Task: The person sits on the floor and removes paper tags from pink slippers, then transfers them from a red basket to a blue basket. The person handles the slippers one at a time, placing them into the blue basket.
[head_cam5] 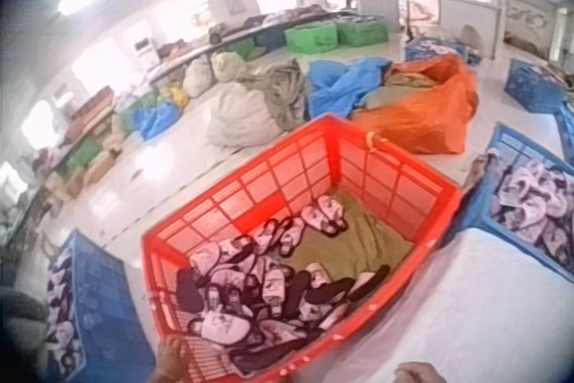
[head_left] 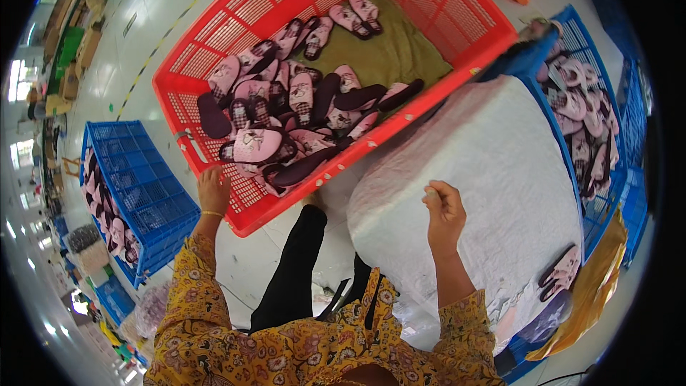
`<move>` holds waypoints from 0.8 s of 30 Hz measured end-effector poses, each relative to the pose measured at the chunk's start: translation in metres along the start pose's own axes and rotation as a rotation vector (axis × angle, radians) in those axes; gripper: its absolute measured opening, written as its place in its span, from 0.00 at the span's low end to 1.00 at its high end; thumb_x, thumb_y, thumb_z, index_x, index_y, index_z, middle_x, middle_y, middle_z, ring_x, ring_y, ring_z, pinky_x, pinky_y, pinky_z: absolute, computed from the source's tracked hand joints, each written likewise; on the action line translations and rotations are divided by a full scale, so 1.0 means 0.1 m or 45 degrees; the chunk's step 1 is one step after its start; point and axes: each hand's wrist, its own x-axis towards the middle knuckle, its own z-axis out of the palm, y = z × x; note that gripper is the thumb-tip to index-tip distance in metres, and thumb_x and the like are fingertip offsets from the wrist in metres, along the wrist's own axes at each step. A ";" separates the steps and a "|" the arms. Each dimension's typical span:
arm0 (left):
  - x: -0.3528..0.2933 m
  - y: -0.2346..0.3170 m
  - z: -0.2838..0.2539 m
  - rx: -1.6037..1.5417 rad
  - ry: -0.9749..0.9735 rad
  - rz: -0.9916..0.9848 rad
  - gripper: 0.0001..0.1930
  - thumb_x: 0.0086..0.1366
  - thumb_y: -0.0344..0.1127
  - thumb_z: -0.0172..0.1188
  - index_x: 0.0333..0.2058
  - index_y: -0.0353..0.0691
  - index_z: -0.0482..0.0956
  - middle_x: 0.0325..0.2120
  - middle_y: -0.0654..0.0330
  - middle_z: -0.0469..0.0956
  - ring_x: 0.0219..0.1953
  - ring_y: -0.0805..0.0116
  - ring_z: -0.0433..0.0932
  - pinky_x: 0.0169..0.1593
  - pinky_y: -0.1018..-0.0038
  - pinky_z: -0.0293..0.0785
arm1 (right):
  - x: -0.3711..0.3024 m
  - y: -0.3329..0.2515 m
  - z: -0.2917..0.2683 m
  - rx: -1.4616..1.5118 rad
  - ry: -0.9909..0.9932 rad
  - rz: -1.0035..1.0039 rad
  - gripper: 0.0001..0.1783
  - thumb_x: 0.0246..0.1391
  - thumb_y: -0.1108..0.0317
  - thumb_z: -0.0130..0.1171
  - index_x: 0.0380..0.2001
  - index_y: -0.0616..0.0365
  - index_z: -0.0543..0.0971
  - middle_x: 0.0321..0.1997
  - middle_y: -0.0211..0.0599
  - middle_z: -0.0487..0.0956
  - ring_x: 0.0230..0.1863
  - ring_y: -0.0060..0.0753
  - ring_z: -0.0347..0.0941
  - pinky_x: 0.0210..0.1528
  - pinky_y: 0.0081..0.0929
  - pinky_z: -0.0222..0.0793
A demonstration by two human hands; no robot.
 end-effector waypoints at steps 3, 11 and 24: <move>0.40 -0.50 0.00 0.135 0.078 0.030 0.15 0.59 0.38 0.62 0.45 0.42 0.76 0.47 0.57 0.76 0.52 0.55 0.72 0.58 0.59 0.64 | 0.25 -0.08 0.80 -0.106 -0.248 -0.031 0.10 0.60 0.74 0.60 0.44 0.63 0.78 0.37 0.31 0.80 0.33 0.17 0.74 0.38 0.18 0.71; 1.15 -1.51 0.17 0.102 0.000 0.068 0.12 0.59 0.39 0.62 0.41 0.44 0.79 0.46 0.60 0.79 0.59 0.63 0.69 0.66 0.61 0.57 | 0.77 0.24 2.76 0.051 -0.511 0.476 0.11 0.62 0.68 0.57 0.44 0.60 0.79 0.34 0.27 0.79 0.33 0.16 0.74 0.33 0.15 0.67; 1.45 -1.51 0.20 -0.082 0.145 -0.156 0.04 0.56 0.33 0.65 0.31 0.48 0.82 0.33 0.68 0.82 0.49 0.70 0.75 0.68 0.60 0.49 | 1.00 1.17 4.34 -0.562 -0.909 -0.220 0.14 0.55 0.57 0.63 0.43 0.50 0.79 0.25 0.38 0.80 0.24 0.28 0.77 0.27 0.31 0.72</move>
